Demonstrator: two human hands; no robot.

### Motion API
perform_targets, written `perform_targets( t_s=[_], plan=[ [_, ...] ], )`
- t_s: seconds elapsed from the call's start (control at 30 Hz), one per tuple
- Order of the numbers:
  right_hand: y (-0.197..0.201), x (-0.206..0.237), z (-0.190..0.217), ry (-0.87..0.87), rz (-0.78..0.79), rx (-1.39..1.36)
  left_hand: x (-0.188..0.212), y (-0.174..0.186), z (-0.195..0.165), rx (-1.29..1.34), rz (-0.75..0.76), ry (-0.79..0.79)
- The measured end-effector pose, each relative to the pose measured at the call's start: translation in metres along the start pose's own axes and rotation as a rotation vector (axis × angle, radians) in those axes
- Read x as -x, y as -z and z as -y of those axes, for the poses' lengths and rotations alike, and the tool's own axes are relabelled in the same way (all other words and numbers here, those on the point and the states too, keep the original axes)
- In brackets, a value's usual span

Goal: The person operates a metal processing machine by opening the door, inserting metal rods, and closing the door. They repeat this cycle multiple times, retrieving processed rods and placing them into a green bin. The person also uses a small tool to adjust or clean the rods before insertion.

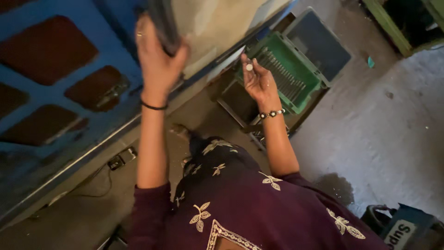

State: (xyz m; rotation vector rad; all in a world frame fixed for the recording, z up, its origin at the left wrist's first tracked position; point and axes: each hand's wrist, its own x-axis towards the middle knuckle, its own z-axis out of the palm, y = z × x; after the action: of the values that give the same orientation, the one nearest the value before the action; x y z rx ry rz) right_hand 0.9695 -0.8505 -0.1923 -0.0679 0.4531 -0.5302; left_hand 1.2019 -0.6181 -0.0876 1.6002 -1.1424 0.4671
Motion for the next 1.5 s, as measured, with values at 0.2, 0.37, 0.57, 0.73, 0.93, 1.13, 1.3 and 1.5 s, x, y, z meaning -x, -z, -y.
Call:
perform_targets(
  t_s=[0.2,0.37,0.57,0.73,0.93,1.13,1.3,1.5],
  plan=[
    [0.011,-0.046,-0.046,0.061,-0.05,-0.089,-0.012,0.006,0.007,0.064,0.111,-0.051],
    [-0.004,-0.08,-0.109,-0.002,-0.003,0.097,-0.023,0.008,0.002,0.097,0.221,-0.02],
    [-0.046,-0.053,-0.167,0.126,0.102,0.375,-0.032,0.012,-0.003,0.217,0.211,0.006],
    [-0.03,-0.04,-0.178,0.321,0.02,0.494,-0.032,0.01,-0.005,0.28,0.237,0.019],
    [0.009,-0.034,-0.164,0.335,-0.188,0.575,-0.025,0.019,-0.004,0.304,0.288,0.044],
    [0.009,-0.017,-0.179,0.301,-0.108,0.699,-0.003,0.066,0.005,0.25,0.275,0.062],
    [-0.01,-0.011,-0.201,0.167,-0.064,0.751,0.021,0.128,0.005,0.193,0.26,0.122],
    [-0.022,0.006,-0.233,0.068,-0.004,0.821,0.049,0.189,0.0,0.185,0.021,0.112]
  ],
)
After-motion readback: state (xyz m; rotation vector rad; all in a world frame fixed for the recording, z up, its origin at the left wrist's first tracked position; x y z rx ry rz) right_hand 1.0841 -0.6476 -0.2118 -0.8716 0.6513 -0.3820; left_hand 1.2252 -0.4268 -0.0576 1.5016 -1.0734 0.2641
